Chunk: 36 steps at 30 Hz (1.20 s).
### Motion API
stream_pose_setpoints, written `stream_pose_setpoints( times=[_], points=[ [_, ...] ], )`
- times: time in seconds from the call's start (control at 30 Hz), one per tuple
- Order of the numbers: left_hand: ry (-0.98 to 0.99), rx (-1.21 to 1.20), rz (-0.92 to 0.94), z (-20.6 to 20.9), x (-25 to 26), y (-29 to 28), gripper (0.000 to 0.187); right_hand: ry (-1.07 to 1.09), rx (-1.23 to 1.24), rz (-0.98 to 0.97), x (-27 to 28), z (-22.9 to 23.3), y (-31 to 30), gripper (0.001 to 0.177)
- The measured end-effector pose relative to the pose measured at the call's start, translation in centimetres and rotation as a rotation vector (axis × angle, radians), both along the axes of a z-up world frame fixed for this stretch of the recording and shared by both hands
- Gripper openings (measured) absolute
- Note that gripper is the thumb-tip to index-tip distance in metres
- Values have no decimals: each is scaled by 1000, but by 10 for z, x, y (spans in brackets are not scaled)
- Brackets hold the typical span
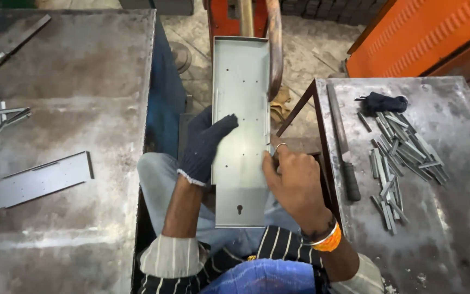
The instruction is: The person sits at a metal workbench holding a sheet-metal enclosure on their lap and files its cut edges with a hand file, repositioning the panel repeatedly to file different sides. They set finished panels on the bench and pick up small metal strips from a pile beside them.
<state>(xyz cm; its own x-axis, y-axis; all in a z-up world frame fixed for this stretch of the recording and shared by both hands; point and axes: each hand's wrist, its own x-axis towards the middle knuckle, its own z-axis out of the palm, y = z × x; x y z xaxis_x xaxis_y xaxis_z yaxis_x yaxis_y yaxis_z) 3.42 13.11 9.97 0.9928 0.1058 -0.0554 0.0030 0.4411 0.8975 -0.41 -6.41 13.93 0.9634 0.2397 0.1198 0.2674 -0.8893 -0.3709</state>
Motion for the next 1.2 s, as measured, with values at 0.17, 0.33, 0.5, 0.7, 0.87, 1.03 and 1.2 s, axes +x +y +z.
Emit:
stream_pose_setpoints(
  times=[0.17, 0.33, 0.5, 0.7, 0.87, 1.03, 1.2],
  points=[
    [-6, 227, 175, -17, -47, 25, 29, -114, 87, 72, 15, -22, 40, 42],
    [166, 325, 635, -87, -115, 63, 28, -46, -100, 431, 13, -90, 95, 39],
    [459, 82, 1093, -175, -220, 141, 30, 447, 232, 938, -41, -76, 129, 31],
    [421, 118, 1228, -213, -354, 241, 40, 953, 400, 860, -66, -57, 149, 30],
    [699, 1248, 1417, -251, -377, 259, 65, 944, 302, 833, -65, -69, 149, 33],
    [692, 1493, 1184, -278, -295, 268, 66, 979, 325, 781, -65, -81, 147, 29],
    [686, 1710, 838, -284, -169, 297, 78, 1005, 284, 728, -63, -90, 144, 29]
  ],
)
